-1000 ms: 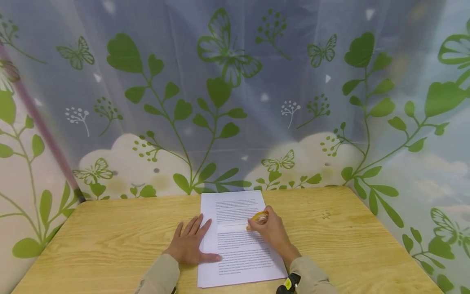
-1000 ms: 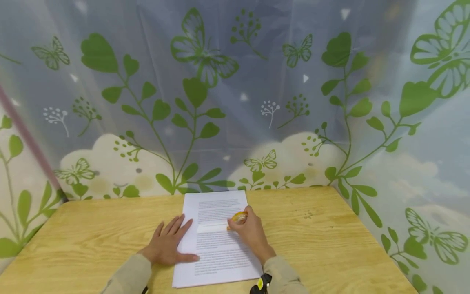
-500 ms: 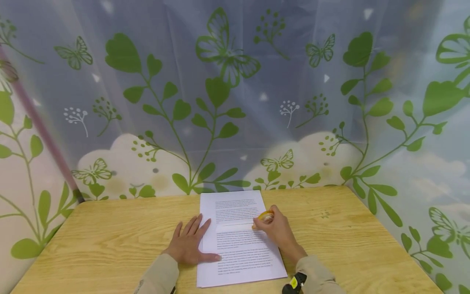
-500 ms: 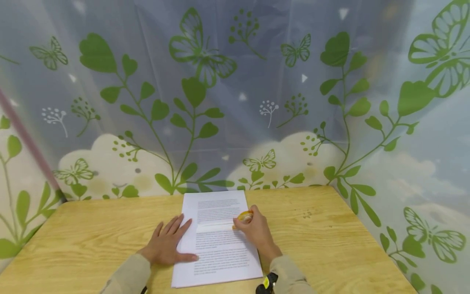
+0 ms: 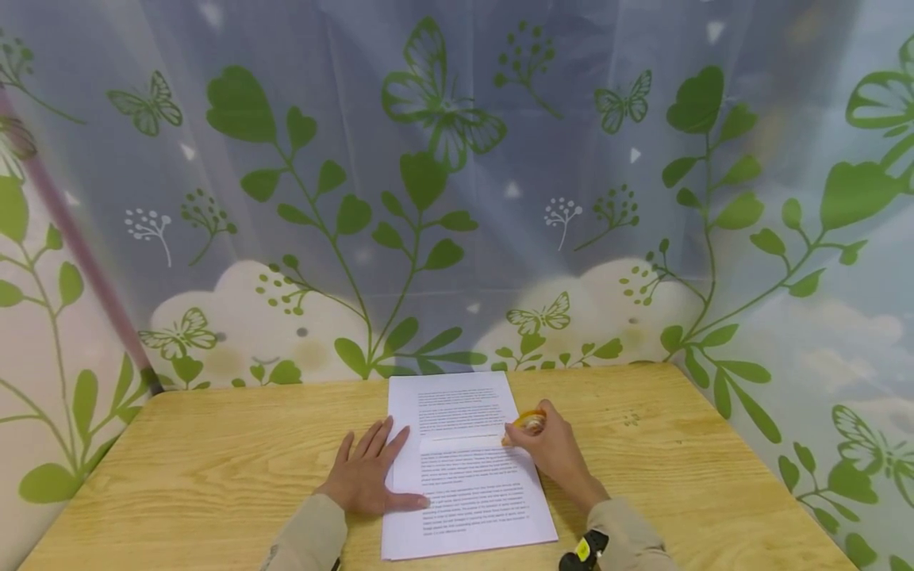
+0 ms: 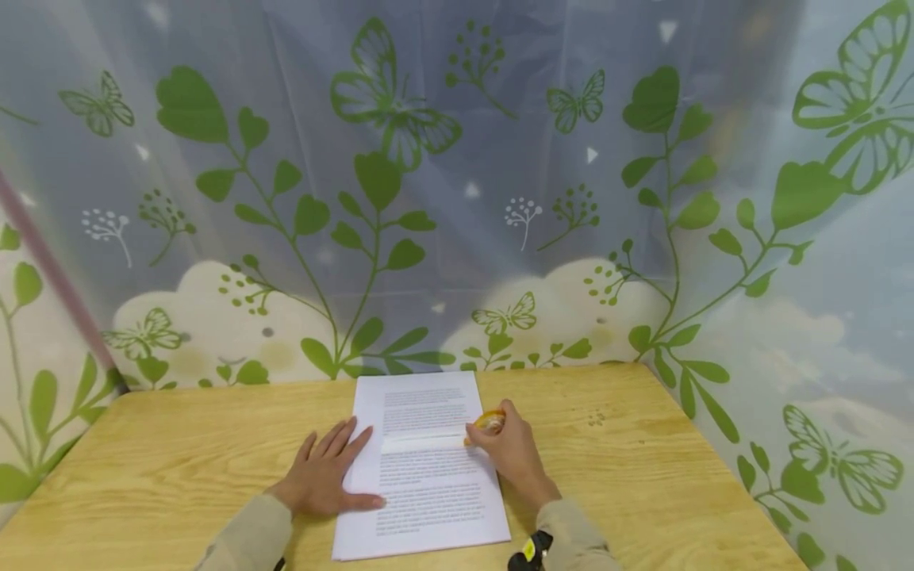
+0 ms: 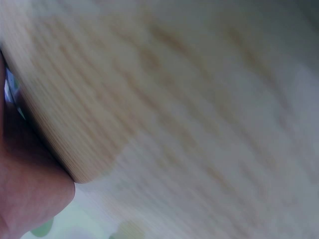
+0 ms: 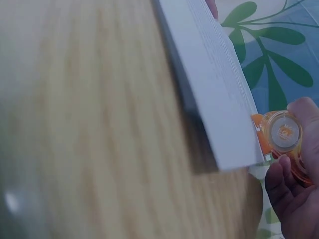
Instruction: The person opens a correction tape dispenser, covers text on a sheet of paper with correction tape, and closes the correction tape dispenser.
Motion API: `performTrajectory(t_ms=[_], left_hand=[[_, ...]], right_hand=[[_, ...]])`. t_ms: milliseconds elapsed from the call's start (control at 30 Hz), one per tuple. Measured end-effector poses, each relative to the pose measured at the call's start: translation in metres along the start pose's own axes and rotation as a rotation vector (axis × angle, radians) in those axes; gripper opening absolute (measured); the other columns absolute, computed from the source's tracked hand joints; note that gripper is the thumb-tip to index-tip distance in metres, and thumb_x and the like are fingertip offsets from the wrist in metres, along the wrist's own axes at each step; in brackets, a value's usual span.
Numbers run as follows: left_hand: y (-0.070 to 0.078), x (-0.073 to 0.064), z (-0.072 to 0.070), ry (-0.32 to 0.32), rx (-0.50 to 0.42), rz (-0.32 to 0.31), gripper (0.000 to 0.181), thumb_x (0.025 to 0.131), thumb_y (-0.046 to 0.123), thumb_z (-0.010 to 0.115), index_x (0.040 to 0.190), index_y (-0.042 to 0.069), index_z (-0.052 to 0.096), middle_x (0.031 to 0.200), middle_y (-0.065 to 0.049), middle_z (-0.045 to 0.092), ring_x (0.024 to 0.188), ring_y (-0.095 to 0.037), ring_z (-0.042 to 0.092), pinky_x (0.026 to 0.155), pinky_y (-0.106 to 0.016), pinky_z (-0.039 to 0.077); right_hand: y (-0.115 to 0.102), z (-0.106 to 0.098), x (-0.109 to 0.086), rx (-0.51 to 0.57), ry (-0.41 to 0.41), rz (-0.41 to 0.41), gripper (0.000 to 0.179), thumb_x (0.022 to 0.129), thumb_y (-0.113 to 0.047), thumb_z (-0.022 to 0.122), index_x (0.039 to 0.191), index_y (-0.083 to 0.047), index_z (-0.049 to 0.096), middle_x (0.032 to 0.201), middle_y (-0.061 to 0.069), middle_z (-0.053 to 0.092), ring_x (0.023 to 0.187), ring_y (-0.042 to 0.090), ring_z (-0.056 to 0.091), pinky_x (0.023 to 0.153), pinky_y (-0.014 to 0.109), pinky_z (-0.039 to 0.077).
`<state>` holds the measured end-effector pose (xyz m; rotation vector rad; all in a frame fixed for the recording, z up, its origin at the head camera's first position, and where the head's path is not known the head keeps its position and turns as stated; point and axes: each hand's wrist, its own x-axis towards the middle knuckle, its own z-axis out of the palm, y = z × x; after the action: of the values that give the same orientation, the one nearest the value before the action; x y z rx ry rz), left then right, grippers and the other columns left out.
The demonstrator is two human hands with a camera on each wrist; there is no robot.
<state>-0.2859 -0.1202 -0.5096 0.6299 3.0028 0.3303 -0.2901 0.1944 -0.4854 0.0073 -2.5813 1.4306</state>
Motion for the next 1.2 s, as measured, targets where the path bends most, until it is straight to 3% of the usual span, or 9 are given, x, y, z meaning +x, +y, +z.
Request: performTrajectory(t_ms=[267,933,1033,1200], left_hand=[[0.001,-0.001,0.0,0.009,-0.004,0.005,0.119,0.059,0.095,0.041,0.153,0.024,0.023,0.159,-0.006,0.009,0.144,-0.027,0.008,0.109,-0.058,-0.001],[0.003,-0.004,-0.009,0.013,-0.016,0.02,0.118,0.061,0.093,0.043,0.153,0.021,0.023,0.159,-0.009,0.012,0.144,-0.029,0.01,0.109,-0.059,0.0],[0.004,-0.005,-0.01,0.022,-0.015,0.026,0.118,0.062,0.093,0.043,0.152,0.02,0.025,0.158,-0.009,0.014,0.143,-0.029,0.011,0.109,-0.059,0.001],[0.007,-0.008,-0.015,0.01,-0.03,0.042,0.116,0.065,0.09,0.045,0.152,0.016,0.026,0.158,-0.013,0.015,0.143,-0.032,0.012,0.108,-0.06,0.001]], right_hand=[[0.003,-0.005,0.0,0.013,-0.015,0.019,0.044,0.083,-0.03,0.076,0.089,-0.005,0.04,0.071,0.006,0.055,0.051,0.013,0.046,0.045,0.024,0.039],[0.004,-0.006,0.0,0.07,-0.009,0.064,0.041,0.083,-0.028,0.076,0.095,-0.004,0.044,0.076,0.008,0.059,0.049,0.016,0.053,0.045,0.026,0.046],[0.009,-0.006,0.001,0.125,0.014,0.098,0.045,0.085,-0.033,0.074,0.105,-0.002,0.048,0.073,0.007,0.06,0.049,0.017,0.055,0.046,0.027,0.048],[0.018,-0.012,0.003,0.352,0.104,0.206,0.056,0.084,-0.046,0.071,0.112,-0.002,0.049,0.066,0.007,0.057,0.048,0.016,0.057,0.051,0.029,0.053]])
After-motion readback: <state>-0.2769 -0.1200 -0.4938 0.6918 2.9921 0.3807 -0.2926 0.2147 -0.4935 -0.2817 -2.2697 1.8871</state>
